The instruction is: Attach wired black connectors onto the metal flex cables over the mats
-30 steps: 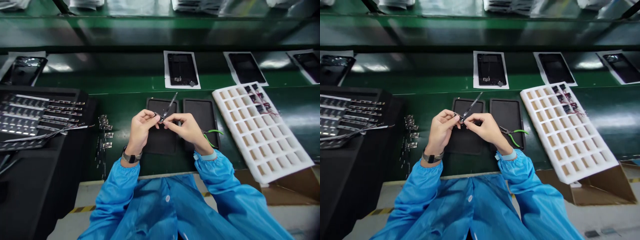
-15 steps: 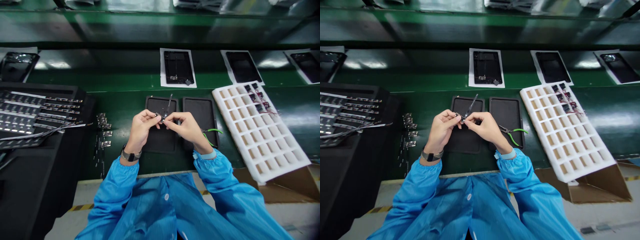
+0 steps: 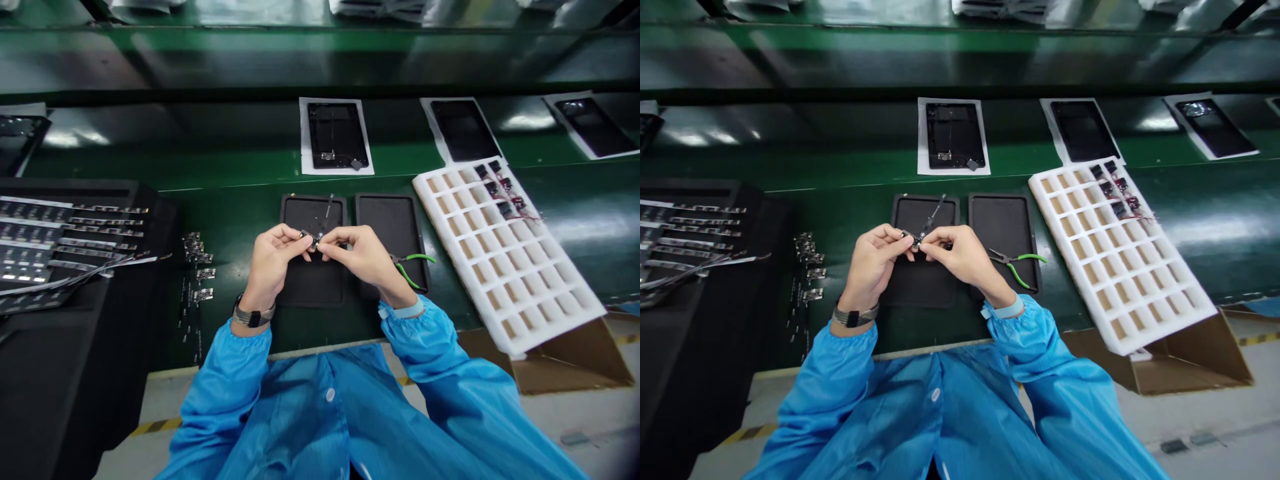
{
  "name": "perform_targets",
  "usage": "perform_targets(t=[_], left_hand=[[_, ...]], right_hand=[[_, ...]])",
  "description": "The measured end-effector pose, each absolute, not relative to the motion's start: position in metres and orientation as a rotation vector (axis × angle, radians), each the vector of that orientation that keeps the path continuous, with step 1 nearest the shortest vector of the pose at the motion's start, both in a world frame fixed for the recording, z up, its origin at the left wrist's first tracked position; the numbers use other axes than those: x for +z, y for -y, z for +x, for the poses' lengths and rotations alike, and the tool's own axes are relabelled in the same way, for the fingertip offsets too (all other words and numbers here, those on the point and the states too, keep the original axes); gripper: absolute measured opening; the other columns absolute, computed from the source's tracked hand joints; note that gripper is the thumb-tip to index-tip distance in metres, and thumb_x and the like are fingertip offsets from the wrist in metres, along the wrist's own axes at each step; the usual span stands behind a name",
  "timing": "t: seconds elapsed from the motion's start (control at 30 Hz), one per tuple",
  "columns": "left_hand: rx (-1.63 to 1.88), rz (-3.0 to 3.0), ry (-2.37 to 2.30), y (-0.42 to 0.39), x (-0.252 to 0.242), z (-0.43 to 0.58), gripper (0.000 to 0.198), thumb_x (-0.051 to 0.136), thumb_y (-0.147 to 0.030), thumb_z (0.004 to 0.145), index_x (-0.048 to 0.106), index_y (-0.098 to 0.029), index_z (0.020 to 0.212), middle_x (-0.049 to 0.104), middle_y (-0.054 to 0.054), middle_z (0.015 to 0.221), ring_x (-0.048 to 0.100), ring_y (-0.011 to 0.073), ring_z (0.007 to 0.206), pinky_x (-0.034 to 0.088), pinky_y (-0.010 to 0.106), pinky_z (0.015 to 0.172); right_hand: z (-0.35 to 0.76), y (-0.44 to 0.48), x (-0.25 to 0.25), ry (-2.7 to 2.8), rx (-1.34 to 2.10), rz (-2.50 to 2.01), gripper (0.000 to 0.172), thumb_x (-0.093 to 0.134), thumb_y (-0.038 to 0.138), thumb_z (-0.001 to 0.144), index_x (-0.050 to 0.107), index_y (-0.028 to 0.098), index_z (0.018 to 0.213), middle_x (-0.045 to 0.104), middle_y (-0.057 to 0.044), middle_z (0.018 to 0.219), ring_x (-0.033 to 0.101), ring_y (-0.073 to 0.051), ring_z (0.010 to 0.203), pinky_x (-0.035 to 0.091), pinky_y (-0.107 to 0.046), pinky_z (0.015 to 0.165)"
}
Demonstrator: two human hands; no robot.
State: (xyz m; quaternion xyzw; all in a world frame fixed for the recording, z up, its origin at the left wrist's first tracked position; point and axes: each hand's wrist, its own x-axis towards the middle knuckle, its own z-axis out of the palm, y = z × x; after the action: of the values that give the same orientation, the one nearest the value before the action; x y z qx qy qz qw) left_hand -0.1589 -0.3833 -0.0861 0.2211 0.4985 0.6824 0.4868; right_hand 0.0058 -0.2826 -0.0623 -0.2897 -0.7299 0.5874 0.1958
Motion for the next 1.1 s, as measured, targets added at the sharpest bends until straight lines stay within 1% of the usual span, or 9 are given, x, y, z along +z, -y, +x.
perform_targets(t=[0.27, 0.4, 0.53, 0.77, 0.83, 0.9, 0.97, 1.03, 1.1], left_hand=[[1.624, 0.465, -1.141, 0.382, -0.084, -0.157, 0.034, 0.100, -0.027, 0.064, 0.069, -0.015, 0.071, 0.074, 0.004, 0.071, 0.072, 0.0151, 0.060, 0.063, 0.027, 0.065], [1.613, 0.454, -1.122, 0.382, -0.086, -0.157, 0.038, 0.101, -0.028, 0.063, 0.067, -0.015, 0.071, 0.074, 0.004, 0.071, 0.073, 0.0152, 0.060, 0.063, 0.027, 0.066], [1.612, 0.447, -1.115, 0.382, -0.087, -0.156, 0.039, 0.102, -0.029, 0.063, 0.066, -0.016, 0.072, 0.074, 0.003, 0.070, 0.073, 0.0160, 0.060, 0.064, 0.028, 0.066], [1.611, 0.432, -1.085, 0.382, -0.087, -0.155, 0.039, 0.104, -0.030, 0.061, 0.068, -0.015, 0.069, 0.075, 0.003, 0.070, 0.073, 0.0151, 0.061, 0.063, 0.026, 0.066], [1.615, 0.459, -1.092, 0.382, -0.085, -0.156, 0.038, 0.104, -0.030, 0.063, 0.069, -0.015, 0.070, 0.075, 0.003, 0.071, 0.074, 0.0156, 0.062, 0.063, 0.026, 0.066], [1.649, 0.498, -1.101, 0.384, -0.082, -0.160, 0.037, 0.103, -0.029, 0.065, 0.070, -0.015, 0.073, 0.074, 0.003, 0.073, 0.074, 0.0161, 0.064, 0.064, 0.028, 0.068], [1.734, 0.520, -1.105, 0.388, -0.078, -0.171, 0.035, 0.101, -0.029, 0.068, 0.069, -0.016, 0.077, 0.074, 0.003, 0.076, 0.073, 0.0161, 0.065, 0.064, 0.029, 0.068], [1.877, 0.494, -1.099, 0.393, -0.074, -0.186, 0.033, 0.098, -0.029, 0.072, 0.067, -0.018, 0.079, 0.072, 0.001, 0.079, 0.070, 0.0151, 0.066, 0.062, 0.029, 0.065], [2.019, 0.435, -1.080, 0.397, -0.072, -0.201, 0.031, 0.094, -0.028, 0.076, 0.065, -0.020, 0.081, 0.070, 0.000, 0.080, 0.068, 0.0139, 0.067, 0.059, 0.027, 0.062]], right_hand=[[0.009, 0.281, -0.059, 2.010, 1.681, -0.762, 0.024, 0.080, 0.040, 0.091, 0.079, 0.019, 0.081, 0.079, -0.004, 0.078, 0.073, -0.020, 0.076, 0.058, -0.033, 0.077], [0.010, 0.280, -0.058, 1.978, 1.727, -0.749, 0.024, 0.082, 0.041, 0.089, 0.080, 0.019, 0.082, 0.080, -0.005, 0.078, 0.074, -0.020, 0.077, 0.058, -0.034, 0.079], [0.011, 0.279, -0.060, 1.918, 1.793, -0.742, 0.030, 0.086, 0.047, 0.086, 0.080, 0.018, 0.082, 0.080, -0.005, 0.079, 0.075, -0.021, 0.077, 0.060, -0.035, 0.080], [0.009, 0.282, -0.063, 1.881, 1.854, -0.757, 0.035, 0.087, 0.051, 0.084, 0.080, 0.017, 0.084, 0.081, -0.007, 0.081, 0.077, -0.022, 0.079, 0.061, -0.036, 0.081], [0.010, 0.281, -0.061, 1.930, 1.808, -0.751, 0.032, 0.085, 0.050, 0.086, 0.080, 0.018, 0.085, 0.082, -0.006, 0.084, 0.077, -0.023, 0.082, 0.061, -0.037, 0.083], [0.013, 0.276, -0.058, 2.010, 1.710, -0.731, 0.027, 0.082, 0.047, 0.089, 0.083, 0.020, 0.092, 0.083, -0.006, 0.093, 0.078, -0.025, 0.092, 0.059, -0.038, 0.090], [0.017, 0.266, -0.058, 2.067, 1.535, -0.750, 0.022, 0.079, 0.043, 0.092, 0.084, 0.022, 0.097, 0.084, -0.006, 0.102, 0.076, -0.026, 0.099, 0.057, -0.040, 0.096], [0.018, 0.253, -0.061, 2.088, 1.320, -0.832, 0.018, 0.076, 0.039, 0.094, 0.083, 0.022, 0.096, 0.083, -0.006, 0.102, 0.075, -0.026, 0.097, 0.055, -0.041, 0.093], [0.013, 0.238, -0.068, 2.149, 1.150, -0.915, 0.011, 0.077, 0.032, 0.092, 0.081, 0.022, 0.090, 0.082, -0.006, 0.095, 0.072, -0.025, 0.089, 0.054, -0.041, 0.087]])
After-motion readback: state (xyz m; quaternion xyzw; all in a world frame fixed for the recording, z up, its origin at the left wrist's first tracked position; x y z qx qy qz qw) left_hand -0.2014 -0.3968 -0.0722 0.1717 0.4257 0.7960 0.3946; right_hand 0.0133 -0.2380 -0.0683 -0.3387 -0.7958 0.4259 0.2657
